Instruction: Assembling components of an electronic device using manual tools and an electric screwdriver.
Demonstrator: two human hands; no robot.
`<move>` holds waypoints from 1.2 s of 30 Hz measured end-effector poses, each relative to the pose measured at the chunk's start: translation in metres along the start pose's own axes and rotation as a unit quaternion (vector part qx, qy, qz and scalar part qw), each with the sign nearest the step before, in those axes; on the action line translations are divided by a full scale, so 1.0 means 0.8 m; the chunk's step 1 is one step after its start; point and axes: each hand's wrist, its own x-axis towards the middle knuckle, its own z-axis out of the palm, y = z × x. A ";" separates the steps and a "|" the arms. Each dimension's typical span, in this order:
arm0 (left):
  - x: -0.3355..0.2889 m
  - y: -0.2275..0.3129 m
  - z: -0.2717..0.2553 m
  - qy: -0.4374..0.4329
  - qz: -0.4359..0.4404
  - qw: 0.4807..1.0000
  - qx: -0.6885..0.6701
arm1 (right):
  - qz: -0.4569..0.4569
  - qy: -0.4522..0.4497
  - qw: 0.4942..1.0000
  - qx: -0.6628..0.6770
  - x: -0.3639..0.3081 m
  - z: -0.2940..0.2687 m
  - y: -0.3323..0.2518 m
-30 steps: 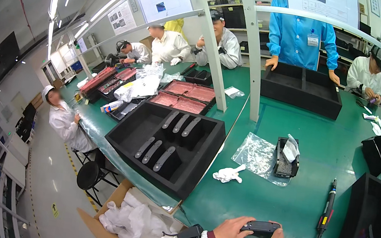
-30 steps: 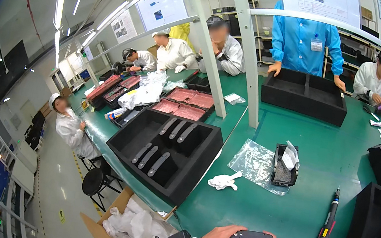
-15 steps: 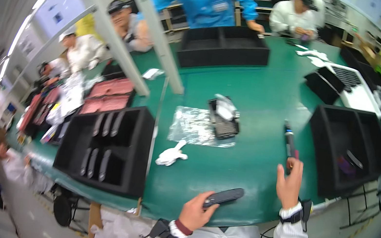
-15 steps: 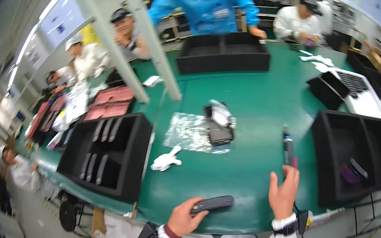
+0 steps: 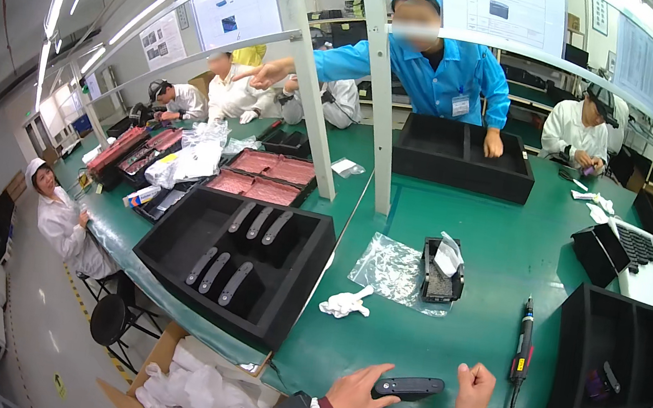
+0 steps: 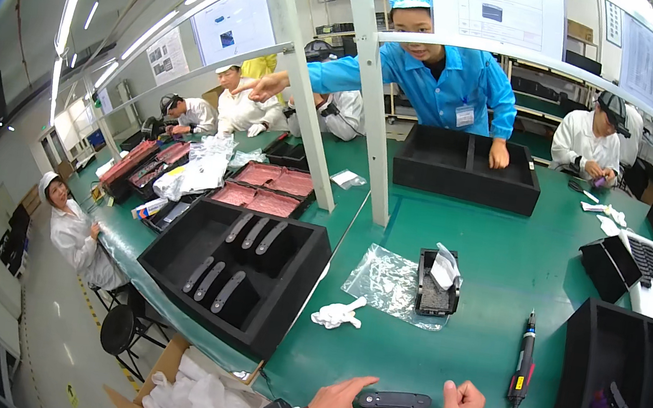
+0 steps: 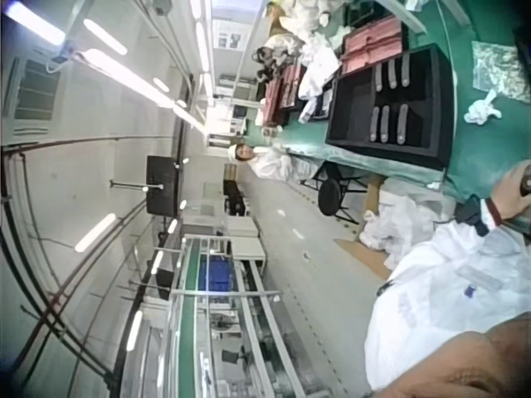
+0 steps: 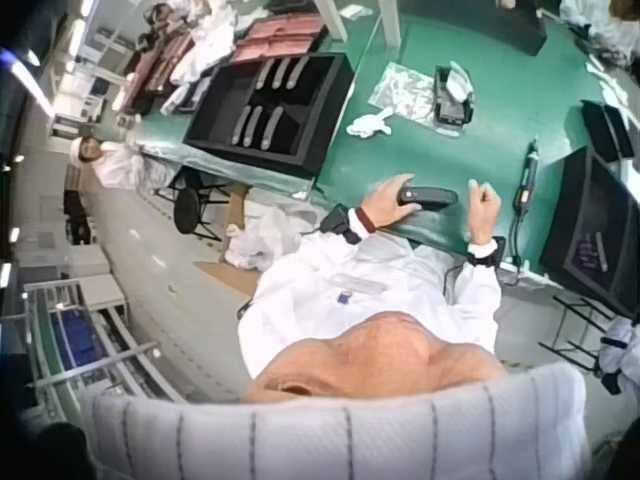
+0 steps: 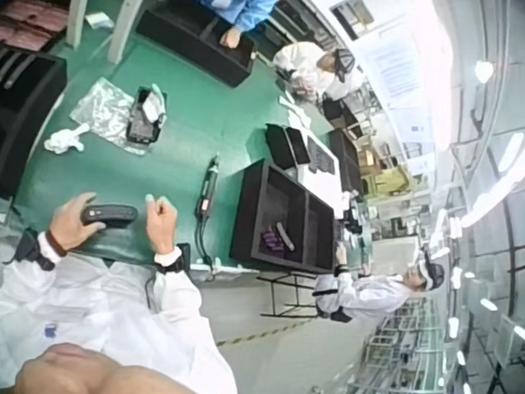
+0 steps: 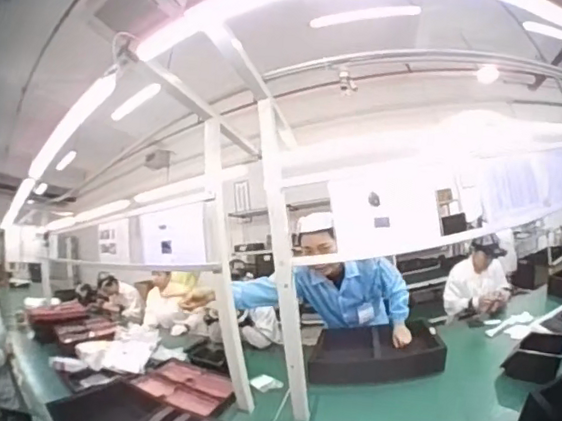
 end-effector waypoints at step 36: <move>0.207 -0.207 -0.276 0.270 -0.266 0.896 0.229 | -0.023 0.052 0.985 -0.161 -0.045 -0.007 0.116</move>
